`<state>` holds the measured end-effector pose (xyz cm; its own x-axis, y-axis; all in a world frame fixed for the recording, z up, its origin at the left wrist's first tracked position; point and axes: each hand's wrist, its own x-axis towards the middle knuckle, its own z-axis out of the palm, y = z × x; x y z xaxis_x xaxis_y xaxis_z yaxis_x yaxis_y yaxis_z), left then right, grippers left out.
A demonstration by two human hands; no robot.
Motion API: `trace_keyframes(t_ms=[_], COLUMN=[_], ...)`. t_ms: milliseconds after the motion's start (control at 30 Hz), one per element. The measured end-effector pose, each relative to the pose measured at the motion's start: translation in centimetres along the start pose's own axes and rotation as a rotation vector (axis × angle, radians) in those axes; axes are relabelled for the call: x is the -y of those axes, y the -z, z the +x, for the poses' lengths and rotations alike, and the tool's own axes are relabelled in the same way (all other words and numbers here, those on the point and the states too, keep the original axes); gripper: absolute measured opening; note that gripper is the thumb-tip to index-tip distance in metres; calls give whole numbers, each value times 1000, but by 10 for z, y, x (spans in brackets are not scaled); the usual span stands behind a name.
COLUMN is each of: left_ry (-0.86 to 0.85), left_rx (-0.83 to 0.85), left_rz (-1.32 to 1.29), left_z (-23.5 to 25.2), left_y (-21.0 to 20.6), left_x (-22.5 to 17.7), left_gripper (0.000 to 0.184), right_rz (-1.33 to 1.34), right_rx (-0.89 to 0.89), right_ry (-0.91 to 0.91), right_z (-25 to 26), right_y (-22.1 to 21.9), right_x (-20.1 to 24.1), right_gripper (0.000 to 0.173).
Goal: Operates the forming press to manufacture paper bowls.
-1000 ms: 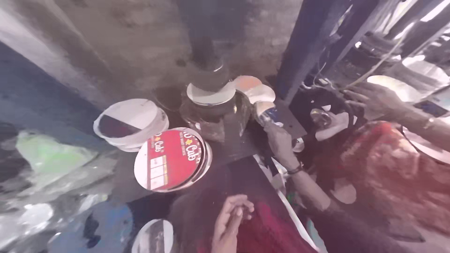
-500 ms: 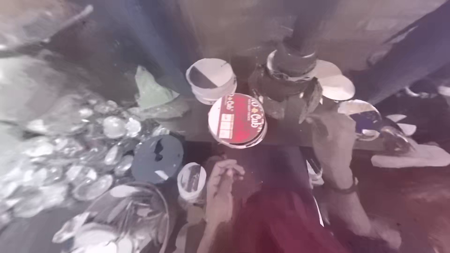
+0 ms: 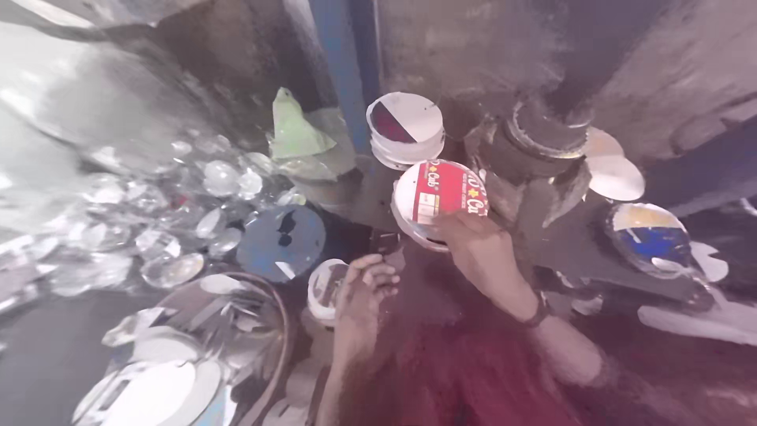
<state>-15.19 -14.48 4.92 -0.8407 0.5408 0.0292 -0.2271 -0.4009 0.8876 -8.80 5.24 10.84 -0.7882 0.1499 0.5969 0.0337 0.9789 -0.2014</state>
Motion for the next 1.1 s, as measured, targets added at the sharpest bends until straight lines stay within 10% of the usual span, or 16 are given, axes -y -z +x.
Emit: trace_keyframes(t_ms=[200,433,600,900,1100], left_ry=[108,-50,-291,-57,23], left_rx=[45,27,53,152,109], left_rz=[-107,193,449,302,250], left_z=[7,21,99,189,194], left_y=[-5,11,9,-25,-25], left_x=[-4,-17,-47,-26,-33], left_gripper=[84,48,42,43,42], right_rz=[0,-80,195,72,-23], right_rx=[-147,-169,221,525,533], right_ry=[323,175,59,-447,-662], right_z=[-19,-13,21,188,204], right_y=[-12,-22,3,-25,-55], right_x=[14,-4,-11,-86,-85], right_gripper=[14,13,25,35,29])
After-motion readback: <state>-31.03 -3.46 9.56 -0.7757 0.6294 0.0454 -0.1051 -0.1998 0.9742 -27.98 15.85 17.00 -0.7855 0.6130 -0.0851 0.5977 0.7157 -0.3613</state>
